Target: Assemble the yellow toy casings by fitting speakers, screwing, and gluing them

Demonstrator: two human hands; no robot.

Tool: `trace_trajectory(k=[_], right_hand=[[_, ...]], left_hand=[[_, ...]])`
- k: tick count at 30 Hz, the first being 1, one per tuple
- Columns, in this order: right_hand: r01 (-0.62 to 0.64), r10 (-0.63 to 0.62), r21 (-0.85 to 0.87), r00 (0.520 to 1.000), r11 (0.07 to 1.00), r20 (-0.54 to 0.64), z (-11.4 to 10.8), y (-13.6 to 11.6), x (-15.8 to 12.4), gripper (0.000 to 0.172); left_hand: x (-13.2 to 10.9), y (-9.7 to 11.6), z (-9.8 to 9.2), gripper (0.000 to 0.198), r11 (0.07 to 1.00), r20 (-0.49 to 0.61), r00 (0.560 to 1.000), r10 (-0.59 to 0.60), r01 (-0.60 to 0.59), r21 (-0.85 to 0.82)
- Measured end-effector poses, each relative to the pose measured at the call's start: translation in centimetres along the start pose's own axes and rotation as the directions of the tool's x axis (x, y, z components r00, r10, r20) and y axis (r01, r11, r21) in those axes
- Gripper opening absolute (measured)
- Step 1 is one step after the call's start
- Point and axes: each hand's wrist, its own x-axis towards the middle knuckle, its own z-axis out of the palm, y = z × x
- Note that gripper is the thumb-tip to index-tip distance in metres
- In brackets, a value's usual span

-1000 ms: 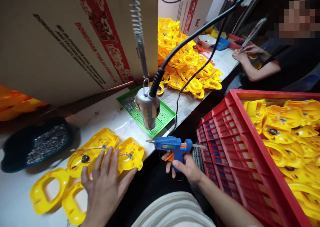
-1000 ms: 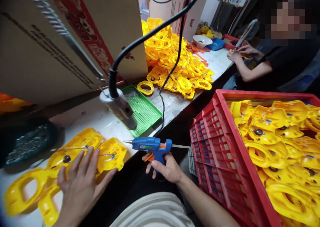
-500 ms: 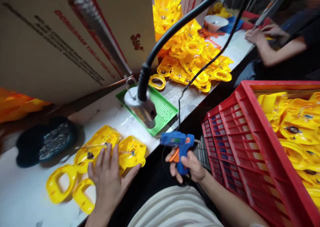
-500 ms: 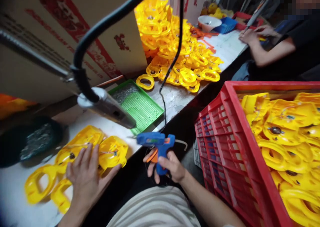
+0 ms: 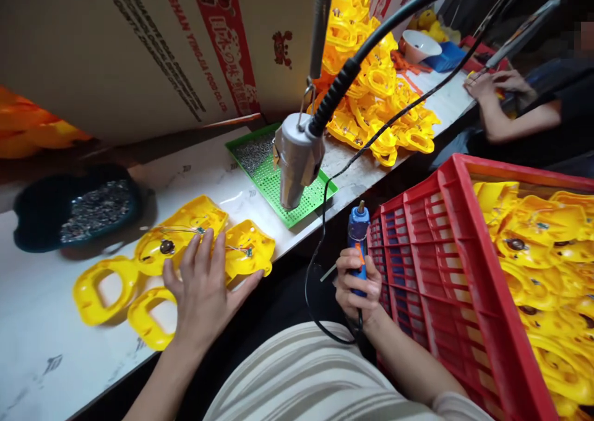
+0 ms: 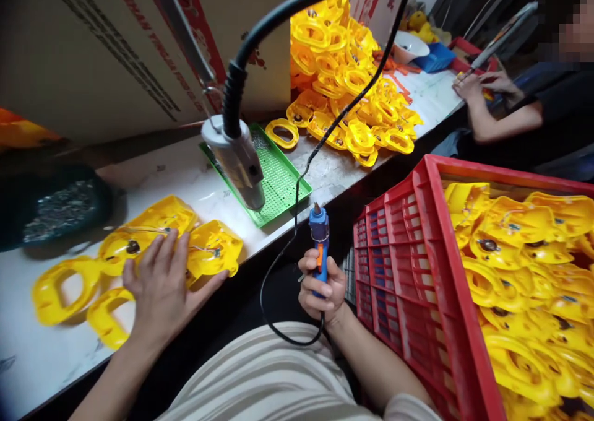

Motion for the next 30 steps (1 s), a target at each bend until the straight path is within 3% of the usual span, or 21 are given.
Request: trace_trajectory(k=[4, 9, 11, 14, 16, 18, 23, 30], right_hand=[[0.027, -0.027, -0.006, 0.999, 1.000, -0.018, 0.0, 0.1, 0.1, 0.019], [0.037, -0.050, -0.311, 0.998, 0.950, -0.035, 0.4, -0.6, -0.5, 0.021], [-0.036, 0.017, -0.539, 0.999, 0.841, -0.040, 1.0, -1.3, -1.0, 0.023], [-0.233, 0.179, -0.843, 0.970, 0.485, -0.166, 2.3, -2.2, -1.0, 0.034], [-0.288, 0.172, -0.919, 0.953, 0.267, -0.249, 3.2, -2.2, -0.3, 0.040], [-0.317, 0.127, -0.939, 0.945, 0.131, -0.301, 4.0, -1.7, 0.8, 0.045], [-0.366, 0.015, -0.928, 0.930, -0.075, -0.368, 5.3, -0.8, 2.6, 0.044], [-0.448, -0.060, -0.876, 0.893, -0.176, -0.445, 5.6, -1.3, 2.1, 0.042]], left_hand=[[-0.1, 0.1, 0.2, 0.089, 0.999, -0.031, 0.999, 0.013, -0.014, -0.030], [-0.1, -0.1, 0.3, 0.087, 0.999, -0.048, 0.999, 0.011, -0.013, -0.039], [-0.1, 0.1, 0.2, 0.087, 0.999, -0.039, 0.999, 0.003, -0.005, -0.041], [0.0, 0.4, 0.1, 0.090, 0.999, -0.031, 0.999, 0.019, -0.021, -0.049], [0.3, 0.6, 0.1, 0.090, 0.999, -0.025, 0.999, 0.024, -0.025, -0.043], [0.7, 0.7, 0.2, 0.090, 0.999, -0.014, 1.000, 0.017, -0.017, -0.030], [1.4, 1.1, 0.5, 0.092, 1.000, 0.030, 0.999, 0.011, -0.010, -0.023], [1.8, 1.2, 0.3, 0.098, 1.000, 0.057, 0.998, 0.019, -0.017, -0.022]])
